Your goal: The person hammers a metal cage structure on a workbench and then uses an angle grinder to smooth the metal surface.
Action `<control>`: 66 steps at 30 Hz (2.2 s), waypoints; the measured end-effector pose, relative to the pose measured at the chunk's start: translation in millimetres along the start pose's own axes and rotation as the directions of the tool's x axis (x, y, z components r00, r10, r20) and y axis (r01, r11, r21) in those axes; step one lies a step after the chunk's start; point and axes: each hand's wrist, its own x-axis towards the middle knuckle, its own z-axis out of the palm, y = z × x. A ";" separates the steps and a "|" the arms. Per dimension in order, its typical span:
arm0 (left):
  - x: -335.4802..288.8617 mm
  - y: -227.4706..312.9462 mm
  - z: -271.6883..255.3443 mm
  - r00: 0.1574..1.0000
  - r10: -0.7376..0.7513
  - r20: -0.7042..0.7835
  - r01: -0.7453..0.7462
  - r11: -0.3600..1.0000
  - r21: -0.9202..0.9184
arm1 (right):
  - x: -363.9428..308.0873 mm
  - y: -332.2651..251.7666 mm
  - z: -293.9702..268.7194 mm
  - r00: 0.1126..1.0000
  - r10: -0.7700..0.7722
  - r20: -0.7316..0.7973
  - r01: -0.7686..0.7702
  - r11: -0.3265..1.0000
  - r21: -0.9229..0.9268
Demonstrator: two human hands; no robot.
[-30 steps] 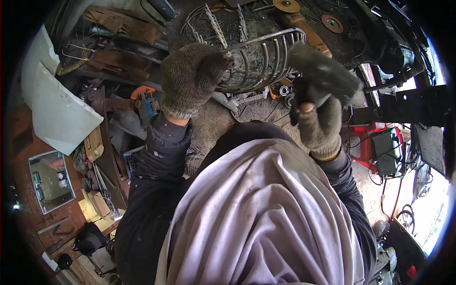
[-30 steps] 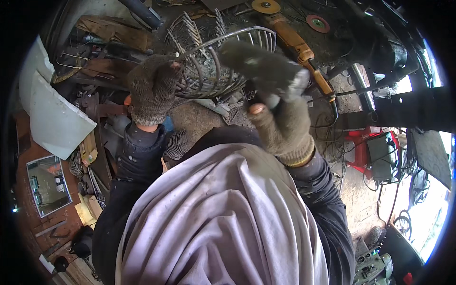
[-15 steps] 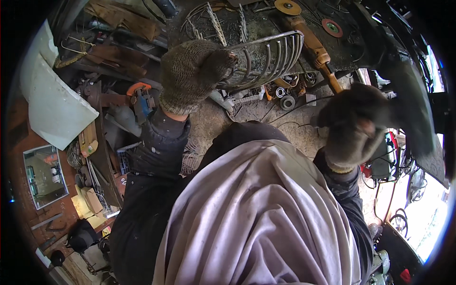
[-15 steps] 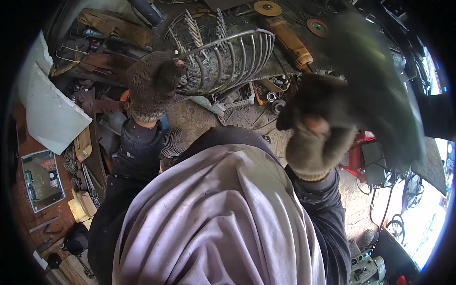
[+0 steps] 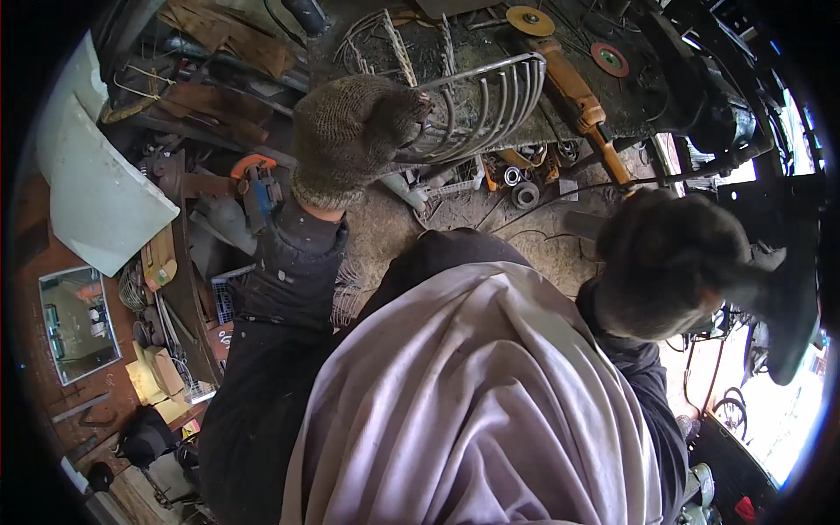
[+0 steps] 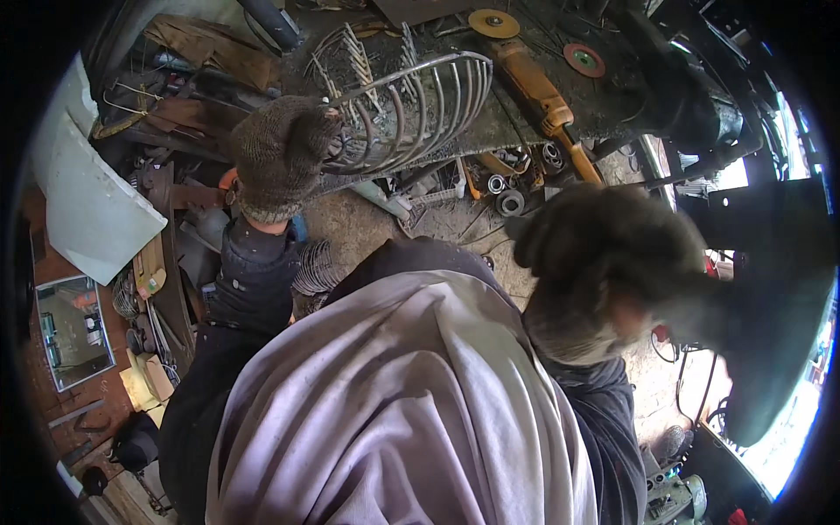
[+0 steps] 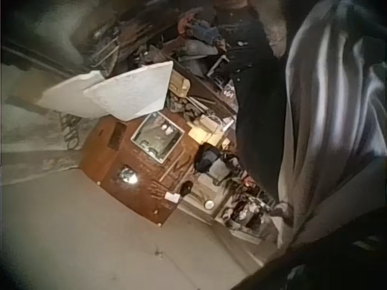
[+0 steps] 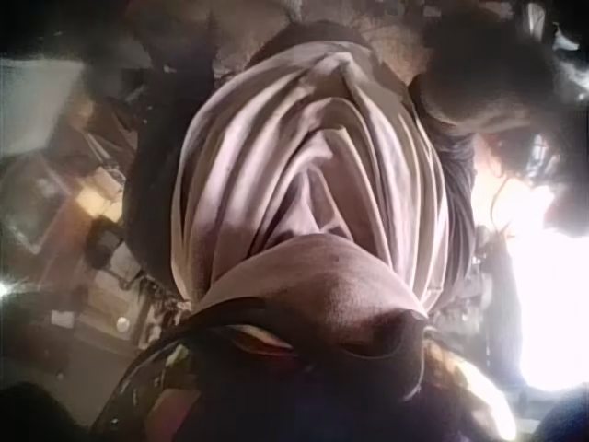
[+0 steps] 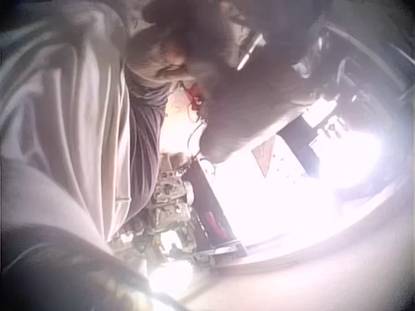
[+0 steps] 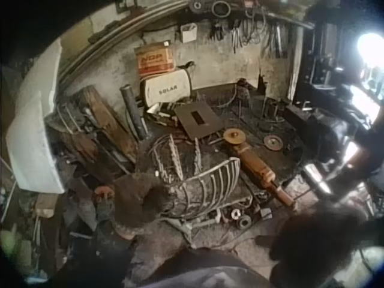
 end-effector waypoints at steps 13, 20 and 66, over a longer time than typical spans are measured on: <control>-5.1 -10.9 -0.9 0.988 -0.143 0.052 0.145 0.989 -0.036 | -35.2 21.1 22.0 0.768 0.332 -0.548 -0.568 0.748 -0.342; -2.6 -6.9 0.6 0.989 -0.147 0.023 0.149 0.981 -0.123 | -43.4 23.0 29.3 0.732 0.477 -0.487 -0.677 0.594 -0.435; -9.6 -15.4 -2.9 0.997 0.019 0.077 -0.019 1.000 -0.003 | -45.1 23.1 39.9 0.808 0.397 -0.436 -0.587 0.604 -0.539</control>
